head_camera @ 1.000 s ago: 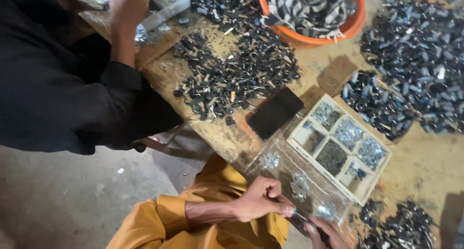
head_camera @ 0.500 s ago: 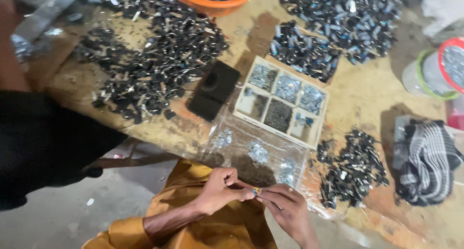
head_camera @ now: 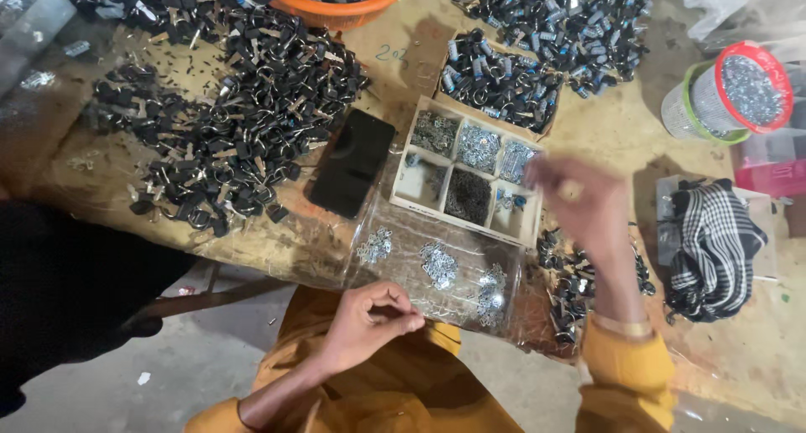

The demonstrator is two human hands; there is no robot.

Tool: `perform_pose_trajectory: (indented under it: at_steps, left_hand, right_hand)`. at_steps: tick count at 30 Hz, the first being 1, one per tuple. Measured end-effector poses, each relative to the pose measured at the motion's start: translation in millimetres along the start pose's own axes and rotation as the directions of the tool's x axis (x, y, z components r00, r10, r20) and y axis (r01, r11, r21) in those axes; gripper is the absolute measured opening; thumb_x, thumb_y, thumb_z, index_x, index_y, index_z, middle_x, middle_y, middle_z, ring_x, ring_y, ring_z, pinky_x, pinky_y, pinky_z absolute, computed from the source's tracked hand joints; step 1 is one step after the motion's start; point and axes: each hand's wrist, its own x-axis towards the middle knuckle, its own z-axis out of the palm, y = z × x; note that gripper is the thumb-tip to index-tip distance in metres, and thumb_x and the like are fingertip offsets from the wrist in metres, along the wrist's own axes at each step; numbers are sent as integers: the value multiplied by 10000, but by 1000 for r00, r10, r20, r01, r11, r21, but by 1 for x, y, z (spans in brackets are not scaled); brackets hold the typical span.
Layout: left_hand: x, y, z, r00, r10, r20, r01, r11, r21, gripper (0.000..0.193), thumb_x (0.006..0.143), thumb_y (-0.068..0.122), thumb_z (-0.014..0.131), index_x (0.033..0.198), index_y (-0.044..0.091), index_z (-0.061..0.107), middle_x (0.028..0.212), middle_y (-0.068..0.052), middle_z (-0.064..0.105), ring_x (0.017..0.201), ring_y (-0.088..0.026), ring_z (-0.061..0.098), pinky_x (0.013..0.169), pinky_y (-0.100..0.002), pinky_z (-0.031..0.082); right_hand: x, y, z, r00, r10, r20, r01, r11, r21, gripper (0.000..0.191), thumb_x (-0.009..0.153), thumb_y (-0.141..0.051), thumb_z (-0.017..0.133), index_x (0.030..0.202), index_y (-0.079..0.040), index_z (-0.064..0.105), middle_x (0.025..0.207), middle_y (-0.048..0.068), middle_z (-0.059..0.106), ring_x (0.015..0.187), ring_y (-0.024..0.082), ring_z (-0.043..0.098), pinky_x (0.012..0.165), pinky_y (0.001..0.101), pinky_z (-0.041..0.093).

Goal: The person assembles small padlock components at a workbench, picking tiny metal pins and springs from a compartment tray and pressing them into lock bodies by hand. Finished blue-topped lock cylinders are placed into the tray compartments, and the person occasionally reaches into an orange basin for more parts.

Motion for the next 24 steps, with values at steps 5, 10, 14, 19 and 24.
perform_pose_trajectory:
  at_steps: [5,10,14,19,24]
  left_hand:
    - [13,17,-11,995,95,-8,-95,994,60,96,887,59,777,947,31,707,933,-32,784,872,-86,748,715,-257,625]
    - [41,36,-36,914,404,36,-402,890,213,84,942,46,750,1024,44,732,1000,-52,782,893,-98,774,780,-257,672]
    - [80,55,-58,912,394,118,-380,699,605,50,927,124,760,976,113,757,927,-15,792,725,-81,746,550,-240,617]
    - [130,79,-75,926,339,166,-301,399,866,90,942,148,721,1017,110,751,1083,-52,764,562,-157,693,479,-310,556]
    - [179,85,-68,853,406,327,-399,106,911,237,804,12,721,1040,35,726,1047,-120,718,838,-275,711,546,-369,588]
  right_hand:
    - [74,16,20,961,-213,-176,217,976,6,288,955,53,768,1226,-35,728,1337,151,702,1086,210,737,837,276,629]
    - [36,23,22,988,-85,-133,80,996,-44,241,931,-14,791,1161,-59,734,1204,114,749,957,210,743,807,296,598]
    - [-32,39,-3,923,366,120,-292,868,-402,266,869,-211,791,1126,-146,775,958,119,749,826,278,721,740,382,568]
    - [-124,56,-5,812,516,272,-342,799,-494,302,765,-274,804,1040,-151,778,1016,89,727,892,341,702,761,443,553]
    - [-171,57,16,929,369,-29,-348,843,-410,153,852,-158,754,995,-107,768,1101,70,716,965,314,693,799,428,540]
